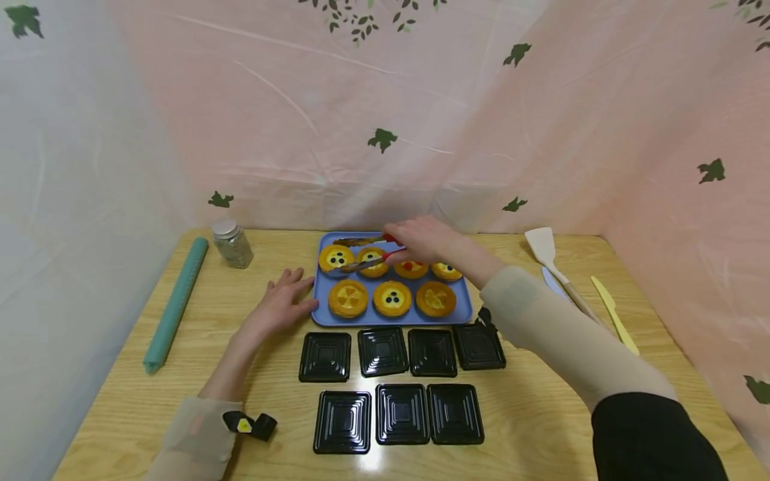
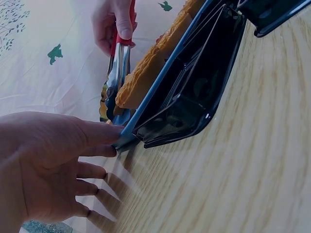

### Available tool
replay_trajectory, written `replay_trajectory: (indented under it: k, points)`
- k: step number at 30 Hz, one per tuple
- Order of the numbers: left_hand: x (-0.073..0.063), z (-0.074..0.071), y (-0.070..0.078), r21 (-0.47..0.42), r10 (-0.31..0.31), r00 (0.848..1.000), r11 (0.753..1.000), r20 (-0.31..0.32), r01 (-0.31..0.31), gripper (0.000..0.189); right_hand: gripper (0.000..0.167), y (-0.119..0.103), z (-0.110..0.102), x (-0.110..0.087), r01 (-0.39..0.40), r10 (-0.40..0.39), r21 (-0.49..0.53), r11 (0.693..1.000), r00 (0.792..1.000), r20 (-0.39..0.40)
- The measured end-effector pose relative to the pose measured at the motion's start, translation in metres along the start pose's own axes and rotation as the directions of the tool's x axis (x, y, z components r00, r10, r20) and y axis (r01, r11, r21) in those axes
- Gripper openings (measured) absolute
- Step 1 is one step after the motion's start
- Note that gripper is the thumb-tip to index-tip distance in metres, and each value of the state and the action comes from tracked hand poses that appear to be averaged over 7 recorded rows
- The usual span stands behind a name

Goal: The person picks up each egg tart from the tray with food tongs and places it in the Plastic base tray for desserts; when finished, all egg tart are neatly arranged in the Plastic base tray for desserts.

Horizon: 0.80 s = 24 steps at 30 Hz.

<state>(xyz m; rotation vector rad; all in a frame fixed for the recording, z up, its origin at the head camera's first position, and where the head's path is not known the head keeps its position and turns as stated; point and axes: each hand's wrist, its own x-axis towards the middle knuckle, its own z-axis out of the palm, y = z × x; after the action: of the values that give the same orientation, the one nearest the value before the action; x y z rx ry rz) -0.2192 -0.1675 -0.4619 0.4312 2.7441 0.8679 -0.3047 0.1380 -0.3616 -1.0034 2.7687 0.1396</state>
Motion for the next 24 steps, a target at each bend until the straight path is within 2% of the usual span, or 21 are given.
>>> replay_trajectory:
  k: [9, 15, 24]
  points:
    - [-0.001, 0.001, -0.001, -0.011, 0.015, 1.000, 1.000, -0.009, -0.015, 0.061, 0.054, 0.003, 0.000, -0.004, -0.007, 0.008, 0.025, 1.000, 1.000, -0.022]
    - [-0.001, 0.000, 0.001, -0.010, 0.021, 1.000, 1.000, -0.014, -0.021, 0.060, 0.053, 0.007, -0.007, -0.008, -0.006, 0.009, 0.041, 0.999, 0.998, -0.056]
    - [-0.002, 0.000, 0.001, -0.015, 0.027, 1.000, 1.000, -0.012, -0.027, 0.061, 0.054, 0.003, -0.020, -0.031, -0.006, 0.013, 0.056, 0.998, 0.990, -0.139]
